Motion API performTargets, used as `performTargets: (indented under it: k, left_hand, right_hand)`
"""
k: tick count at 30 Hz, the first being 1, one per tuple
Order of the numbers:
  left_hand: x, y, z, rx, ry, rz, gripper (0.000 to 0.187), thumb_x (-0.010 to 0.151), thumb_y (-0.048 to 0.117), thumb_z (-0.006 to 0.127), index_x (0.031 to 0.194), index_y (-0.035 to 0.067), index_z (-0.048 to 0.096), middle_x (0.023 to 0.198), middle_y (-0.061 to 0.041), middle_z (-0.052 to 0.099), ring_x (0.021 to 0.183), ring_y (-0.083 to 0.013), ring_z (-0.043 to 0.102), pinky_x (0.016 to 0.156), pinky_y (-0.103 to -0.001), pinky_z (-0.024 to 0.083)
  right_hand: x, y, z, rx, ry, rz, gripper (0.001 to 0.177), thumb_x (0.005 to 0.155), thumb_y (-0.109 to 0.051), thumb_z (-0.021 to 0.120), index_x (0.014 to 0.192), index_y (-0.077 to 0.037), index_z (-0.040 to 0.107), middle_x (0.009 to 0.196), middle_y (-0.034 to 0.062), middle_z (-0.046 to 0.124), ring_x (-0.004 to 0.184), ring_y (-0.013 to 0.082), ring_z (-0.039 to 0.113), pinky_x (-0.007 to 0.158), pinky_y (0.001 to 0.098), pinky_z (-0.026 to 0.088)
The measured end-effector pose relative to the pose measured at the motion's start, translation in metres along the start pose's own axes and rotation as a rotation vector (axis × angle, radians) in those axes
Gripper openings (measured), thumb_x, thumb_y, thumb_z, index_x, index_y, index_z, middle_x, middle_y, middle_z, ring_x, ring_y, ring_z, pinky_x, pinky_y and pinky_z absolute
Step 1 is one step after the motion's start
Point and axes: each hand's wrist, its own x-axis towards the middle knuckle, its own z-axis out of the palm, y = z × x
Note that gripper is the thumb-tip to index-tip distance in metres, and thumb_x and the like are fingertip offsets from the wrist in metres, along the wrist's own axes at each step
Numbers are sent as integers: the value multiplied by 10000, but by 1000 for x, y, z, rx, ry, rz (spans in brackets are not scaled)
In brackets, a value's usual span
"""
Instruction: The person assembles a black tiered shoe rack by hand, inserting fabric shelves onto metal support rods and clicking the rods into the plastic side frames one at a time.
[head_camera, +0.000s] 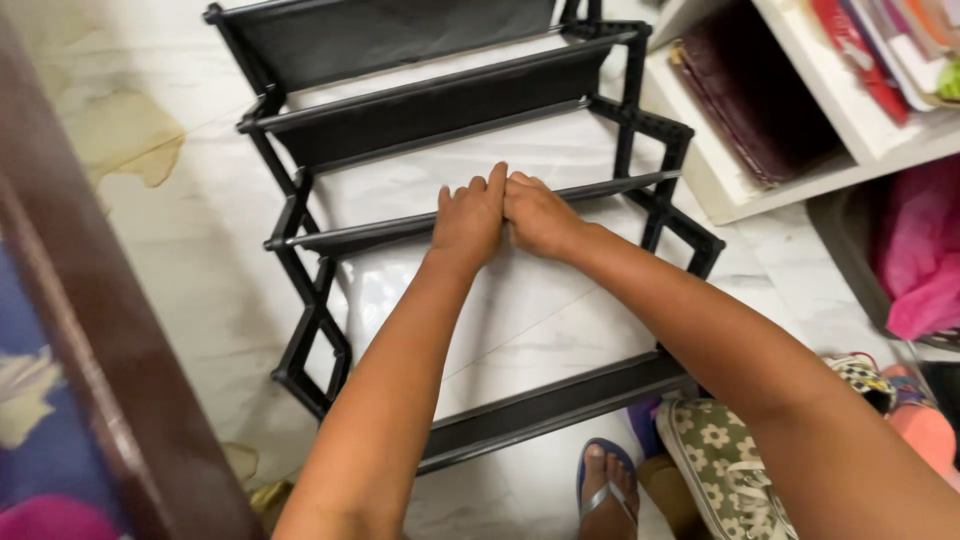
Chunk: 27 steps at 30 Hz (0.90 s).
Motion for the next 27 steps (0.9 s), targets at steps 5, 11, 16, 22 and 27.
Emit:
performTargets:
  k: [5,11,16,22,27]
  left_hand:
    - [12,-16,24,55,103,176,316,1153,94,754,1453,168,818,1387,-104,772,1269,-372,738,1081,-521,617]
    - [7,-20,32,67,199,184,345,1117,48,767,1414,174,892,1260,-97,773,1176,-333,728,976,-500,607]
    - [4,-26,31,16,249,191,331,1128,62,786,1421,155,910,1243,-101,784,1152,-337,723,974,-506,598]
    - [11,-30,18,15,244,144,295,1126,61,798,1382,144,920,1280,-104,795,1143,-349,717,994,-504,601]
    - [7,-33,20,2,255,147,281,1133,65,803,1376,144,923,1262,-98,790,1147,-348,717,1015,-503,602]
  right_hand:
    - [-64,35,-46,294,317,117,272,1097,-34,897,1368,-49,884,1354,139,819,1295,350,767,1123,464,635]
    - [-142,124,-127,-121,673,401,775,947,33,897,1689,52,672,1592,259,628,1417,446,668,1245,540,567]
    - [-157,159,-98,312,536,800,786,1089,-50,843,1828,-96,578,1682,127,684,1205,205,773,1032,376,656]
    - [-169,155,-101,328,461,866,680,1230,-66,812,1882,-136,633,1596,164,796,1226,187,767,1104,342,636]
    - [-163,149,-98,305,459,756,666,1209,-38,792,1850,-103,625,1762,81,708,1295,203,785,1124,353,645]
